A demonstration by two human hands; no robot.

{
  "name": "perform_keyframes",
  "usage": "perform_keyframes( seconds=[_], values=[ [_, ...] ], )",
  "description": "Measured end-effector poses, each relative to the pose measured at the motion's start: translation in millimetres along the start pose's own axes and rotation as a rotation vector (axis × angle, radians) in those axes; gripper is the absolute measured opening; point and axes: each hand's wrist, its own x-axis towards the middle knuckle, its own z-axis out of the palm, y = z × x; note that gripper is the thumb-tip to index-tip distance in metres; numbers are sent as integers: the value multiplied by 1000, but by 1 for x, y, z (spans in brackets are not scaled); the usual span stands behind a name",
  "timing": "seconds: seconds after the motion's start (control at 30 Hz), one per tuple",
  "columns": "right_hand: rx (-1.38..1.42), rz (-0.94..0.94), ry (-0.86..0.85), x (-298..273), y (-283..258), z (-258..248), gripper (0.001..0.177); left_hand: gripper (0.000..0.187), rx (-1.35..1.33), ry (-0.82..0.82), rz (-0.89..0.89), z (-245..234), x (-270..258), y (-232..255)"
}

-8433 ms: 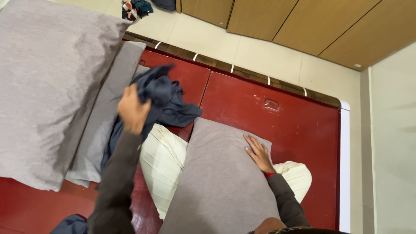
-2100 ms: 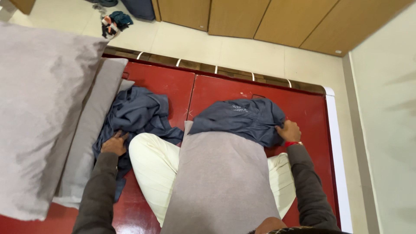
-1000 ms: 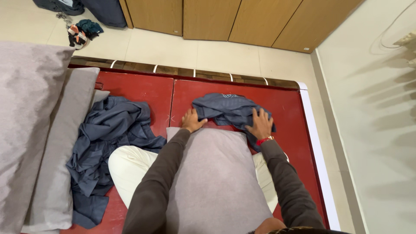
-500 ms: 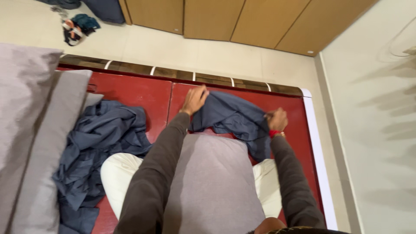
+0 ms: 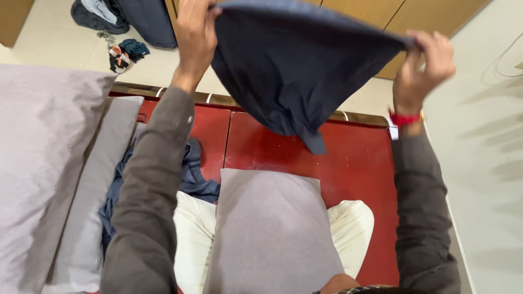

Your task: The person puts a dark blue pillowcase onto a light purple pillow while sitting on a bed.

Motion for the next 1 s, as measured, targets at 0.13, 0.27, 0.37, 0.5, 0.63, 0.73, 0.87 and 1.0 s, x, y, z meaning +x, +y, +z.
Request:
perform_keyframes(
  seconds=[0.13, 0.27, 0.37, 0.5, 0.63, 0.73, 0.87, 1.0],
  values=[
    [-29, -65, -132, -82, -45, -51, 22, 24, 7, -177, 176, -63, -74, 33],
    [80, -41, -575, -212, -65, -57, 29, 30, 105, -739, 71, -82, -217, 44],
    [156, 27, -860, -304, -71, -41, 26, 38, 86, -967, 18, -64, -325, 45],
    [129, 148, -1049, -376, -64, -25, 23, 24, 235, -1063, -110, -42, -419, 51],
    [126, 455, -1430, -380, -55, -18, 21, 26, 162, -1252, -306, -42, -433, 44],
    [306, 443, -1406, -344, -62, -6, 29, 24, 94, -1311, -478, -43, -437, 41],
    [854, 714, -1190, -298, -115, 30, 37, 36, 54, -1090, -551, -36, -437, 39],
    [618, 426, -1359, -305, -181, 81, 46, 57, 124, -1229, -486, -36, -441, 50]
  ],
)
